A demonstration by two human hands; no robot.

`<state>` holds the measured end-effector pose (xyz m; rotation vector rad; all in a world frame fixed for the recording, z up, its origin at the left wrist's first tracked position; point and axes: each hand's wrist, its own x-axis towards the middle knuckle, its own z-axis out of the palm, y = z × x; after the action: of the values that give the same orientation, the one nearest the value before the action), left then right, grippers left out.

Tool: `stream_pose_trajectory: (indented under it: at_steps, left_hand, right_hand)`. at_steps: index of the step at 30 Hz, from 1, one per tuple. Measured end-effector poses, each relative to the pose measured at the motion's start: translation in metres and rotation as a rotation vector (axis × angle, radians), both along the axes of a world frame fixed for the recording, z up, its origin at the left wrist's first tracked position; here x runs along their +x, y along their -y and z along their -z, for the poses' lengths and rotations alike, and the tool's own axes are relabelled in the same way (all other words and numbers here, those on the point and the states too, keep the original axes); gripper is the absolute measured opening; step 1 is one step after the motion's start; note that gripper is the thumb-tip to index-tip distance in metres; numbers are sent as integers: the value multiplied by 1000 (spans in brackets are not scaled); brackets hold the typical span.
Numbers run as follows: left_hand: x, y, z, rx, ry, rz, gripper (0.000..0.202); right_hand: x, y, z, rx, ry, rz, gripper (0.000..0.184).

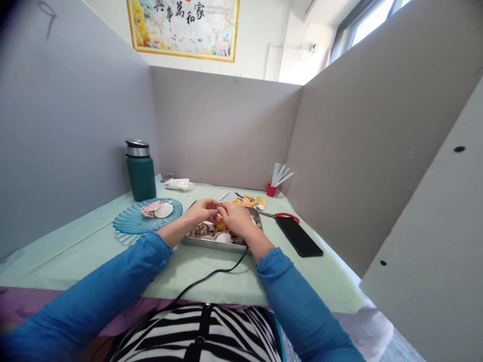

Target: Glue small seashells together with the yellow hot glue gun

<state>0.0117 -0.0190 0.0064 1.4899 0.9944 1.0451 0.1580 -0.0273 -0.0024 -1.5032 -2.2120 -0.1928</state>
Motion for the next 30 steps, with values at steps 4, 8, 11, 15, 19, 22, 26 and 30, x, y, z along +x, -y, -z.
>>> stream_pose_trajectory:
  at_steps: [4, 8, 11, 15, 19, 22, 26, 30]
  left_hand:
    - [0, 1, -1, 0, -11, -3, 21]
    - [0, -1, 0, -1, -21, -4, 21]
    - [-1, -2, 1, 2, -30, 0, 21]
    - [-1, -1, 1, 2, -24, 3, 20]
    - [0, 2, -1, -1, -35, -2, 21]
    - [0, 3, -3, -7, -52, -4, 23]
    - [0, 3, -2, -1, -62, -3, 24]
    - [-1, 0, 0, -8, -56, 6, 21]
  right_hand:
    - [0, 0, -1, -12, 0, 3, 41]
    - [0, 1, -1, -4, 6, -3, 40]
    - [-1, 2, -1, -1, 11, -3, 40]
    - [-1, 3, -1, -21, 23, 12, 41]
    - [-1, 2, -2, -23, 37, 15, 42]
    - [-1, 3, -2, -24, 46, 14, 42]
    - [-2, 3, -2, -23, 45, 17, 42]
    - [-2, 4, -2, -30, 47, 15, 41]
